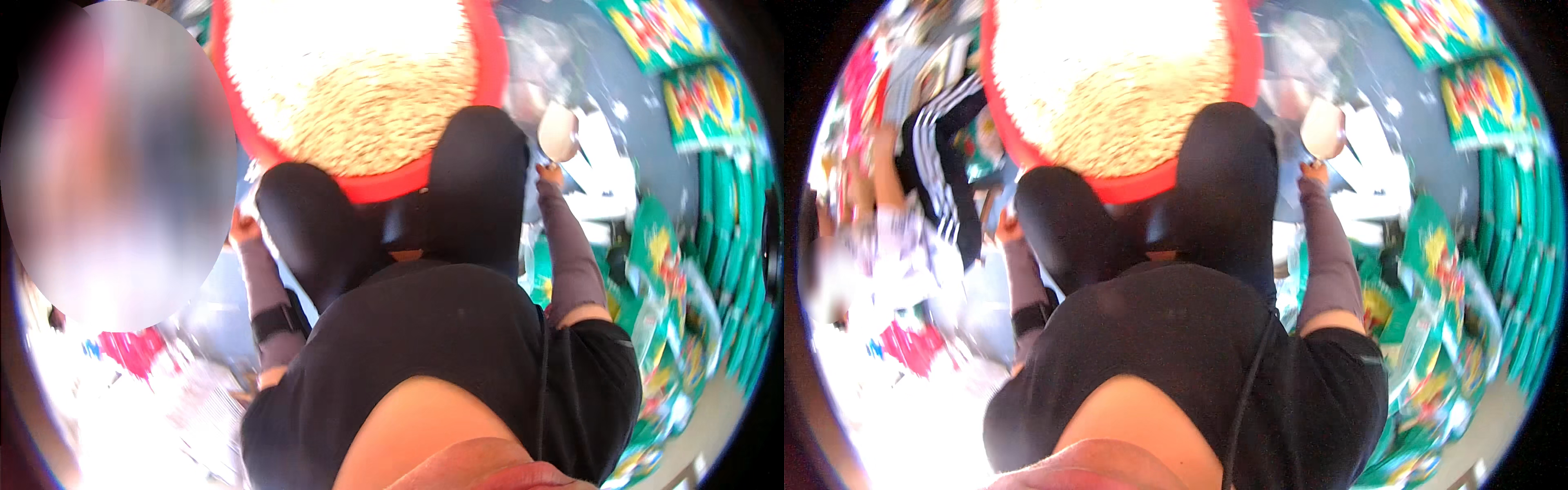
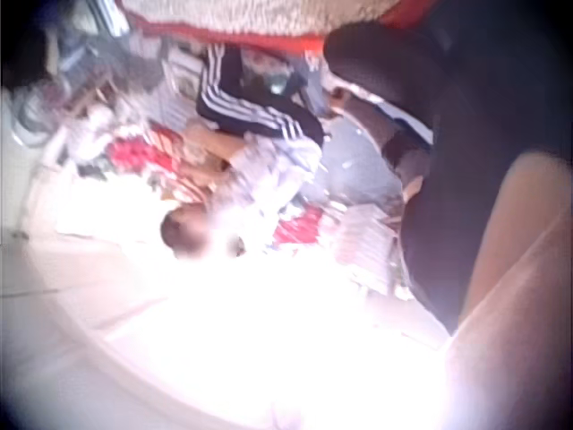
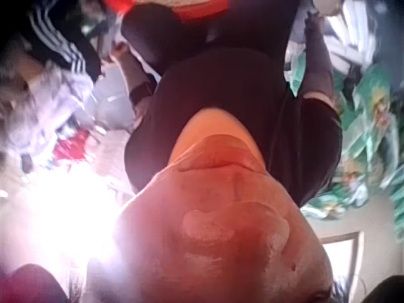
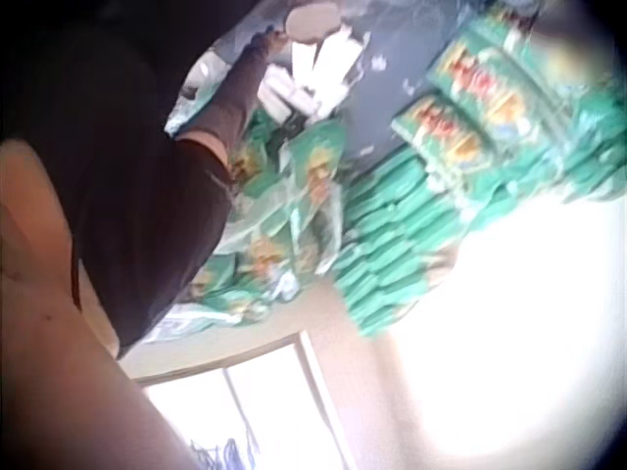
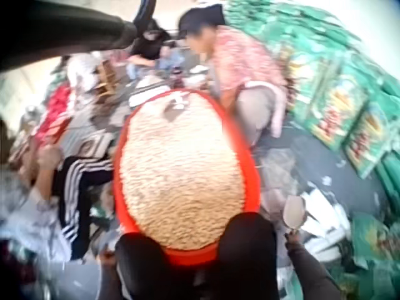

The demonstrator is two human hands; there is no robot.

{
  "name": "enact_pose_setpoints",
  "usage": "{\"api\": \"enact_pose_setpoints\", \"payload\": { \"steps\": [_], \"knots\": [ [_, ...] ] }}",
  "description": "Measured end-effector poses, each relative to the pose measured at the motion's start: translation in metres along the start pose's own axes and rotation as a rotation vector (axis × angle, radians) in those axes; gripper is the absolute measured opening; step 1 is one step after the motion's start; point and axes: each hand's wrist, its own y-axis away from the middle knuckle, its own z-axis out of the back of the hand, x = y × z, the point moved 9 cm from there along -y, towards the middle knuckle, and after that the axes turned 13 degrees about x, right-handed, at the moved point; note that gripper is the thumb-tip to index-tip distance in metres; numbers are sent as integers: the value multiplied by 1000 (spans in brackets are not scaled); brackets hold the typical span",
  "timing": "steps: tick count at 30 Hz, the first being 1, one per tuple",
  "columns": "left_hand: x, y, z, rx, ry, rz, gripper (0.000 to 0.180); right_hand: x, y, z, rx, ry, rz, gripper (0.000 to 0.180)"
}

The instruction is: The person scoops peanuts from a large red basin into clear plastic bags using a metal scoop. They then place the filled bags on the floor and occasionally gather spilled peanuts from the floor back into the basin.

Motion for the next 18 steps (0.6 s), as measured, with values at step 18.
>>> {"api": "enact_pose_setpoints", "payload": {
  "steps": [18],
  "knots": [
    [7,92,-279,-12,-1528,-133,28,42,5,-10,118,-330,-12,20]
  ]
}}
